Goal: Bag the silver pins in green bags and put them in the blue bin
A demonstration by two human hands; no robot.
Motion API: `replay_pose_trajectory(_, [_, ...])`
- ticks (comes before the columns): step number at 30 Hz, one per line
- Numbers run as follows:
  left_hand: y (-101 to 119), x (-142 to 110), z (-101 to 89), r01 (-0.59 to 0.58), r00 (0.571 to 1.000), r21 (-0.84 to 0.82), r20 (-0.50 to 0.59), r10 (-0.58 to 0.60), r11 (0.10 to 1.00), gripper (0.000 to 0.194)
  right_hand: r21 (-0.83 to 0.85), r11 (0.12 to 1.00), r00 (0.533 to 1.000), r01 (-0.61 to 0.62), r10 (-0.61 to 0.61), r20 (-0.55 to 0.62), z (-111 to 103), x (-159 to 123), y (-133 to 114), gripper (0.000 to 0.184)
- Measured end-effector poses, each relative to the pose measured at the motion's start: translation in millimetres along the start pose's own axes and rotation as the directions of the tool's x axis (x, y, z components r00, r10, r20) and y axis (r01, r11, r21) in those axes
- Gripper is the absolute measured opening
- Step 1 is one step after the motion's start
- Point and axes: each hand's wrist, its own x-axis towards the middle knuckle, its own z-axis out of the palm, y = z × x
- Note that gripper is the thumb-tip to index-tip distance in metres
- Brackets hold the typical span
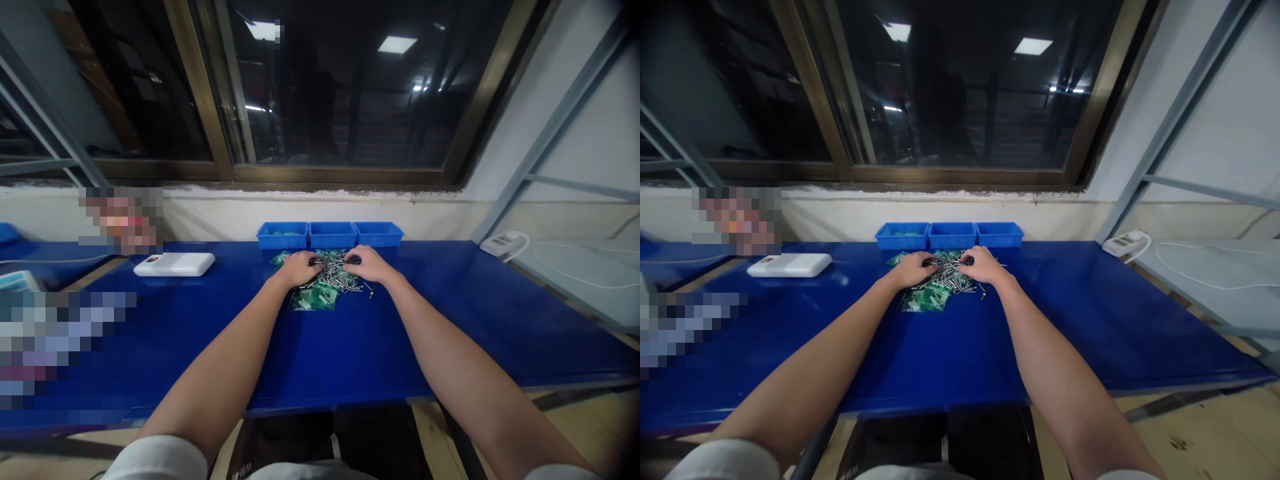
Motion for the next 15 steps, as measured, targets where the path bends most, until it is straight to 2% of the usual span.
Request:
replay_pose_trajectory(4, [3, -1, -1.6, -0.027, 1.0, -0.022, 0.0, 0.027, 0.999, 0.046, -0.024, 0.999, 0.998, -0.045, 0.043, -0.052, 5, 2, 0, 0.03])
replay_pose_trajectory(11, [10, -4, -2.8, -0.086, 0.996, -0.069, 0.027, 0.088, 0.994, 0.043, -0.127, 0.98, 0.984, -0.152, 0.162, 0.076, 21, 6, 0, 0.061])
replay_pose_trajectory(15, [11, -5, -1.6, -0.106, 0.994, -0.091, 0.015, 0.108, 0.99, 0.042, -0.135, 0.976, 0.983, -0.171, 0.178, 0.044, 26, 9, -3, 0.063])
